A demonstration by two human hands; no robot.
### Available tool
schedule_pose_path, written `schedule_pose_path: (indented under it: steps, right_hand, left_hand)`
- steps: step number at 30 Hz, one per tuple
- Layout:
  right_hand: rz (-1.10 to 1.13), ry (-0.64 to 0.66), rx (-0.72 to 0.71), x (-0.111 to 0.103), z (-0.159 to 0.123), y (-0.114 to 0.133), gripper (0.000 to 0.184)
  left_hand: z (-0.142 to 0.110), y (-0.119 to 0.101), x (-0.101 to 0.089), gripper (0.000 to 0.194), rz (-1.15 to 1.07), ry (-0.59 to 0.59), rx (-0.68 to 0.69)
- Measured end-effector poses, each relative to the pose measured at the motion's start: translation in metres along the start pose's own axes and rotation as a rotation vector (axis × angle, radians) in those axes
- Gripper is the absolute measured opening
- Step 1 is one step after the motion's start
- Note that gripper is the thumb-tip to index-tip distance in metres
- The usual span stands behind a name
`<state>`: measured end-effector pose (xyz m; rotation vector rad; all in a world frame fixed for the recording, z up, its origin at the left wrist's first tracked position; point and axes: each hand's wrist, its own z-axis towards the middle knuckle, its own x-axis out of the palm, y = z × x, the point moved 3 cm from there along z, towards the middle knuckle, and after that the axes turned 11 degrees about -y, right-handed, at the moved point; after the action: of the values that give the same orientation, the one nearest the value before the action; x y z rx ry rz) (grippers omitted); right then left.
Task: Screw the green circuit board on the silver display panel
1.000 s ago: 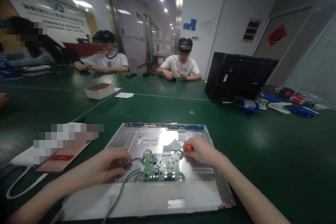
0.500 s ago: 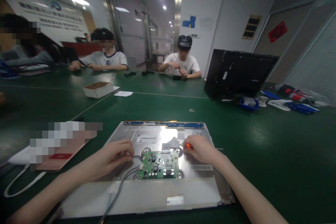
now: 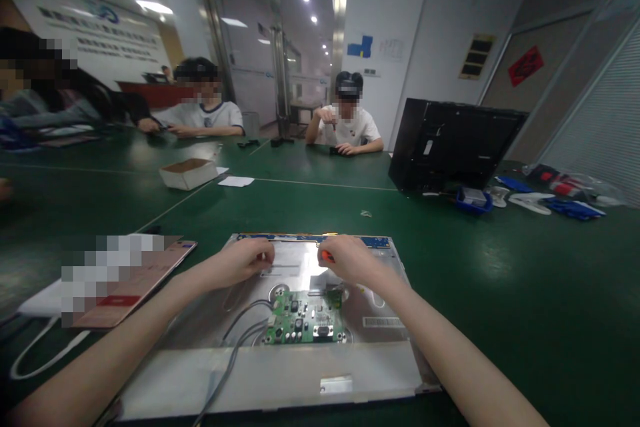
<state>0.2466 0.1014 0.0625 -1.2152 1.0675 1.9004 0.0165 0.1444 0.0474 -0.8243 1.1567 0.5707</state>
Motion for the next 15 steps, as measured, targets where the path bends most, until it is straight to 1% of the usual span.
schedule_pose_path:
  steps: [4,7,10,15]
  right_hand:
    - [-0.026,0.035,-0.047,0.011,0.023,0.015,0.009]
    - [-0.039,0.053,-0.076,0.02,0.033,0.021,0.011]
    - [-0.049,0.069,-0.091,0.027,0.038,0.025,0.013]
    - [-0.062,0.097,-0.098,0.038,0.038,0.031,0.017]
  left_hand:
    - [0.001,0.003,0.009,0.016,-0.013,-0.021,-0.015]
    - [0.0,0.0,0.013,0.015,-0.039,-0.051,-0.017]
    - [-0.001,-0.007,0.017,0.015,-0.075,-0.072,-0.008]
    - [-0.002,-0.015,0.024,0.016,-0.14,-0.099,0.004]
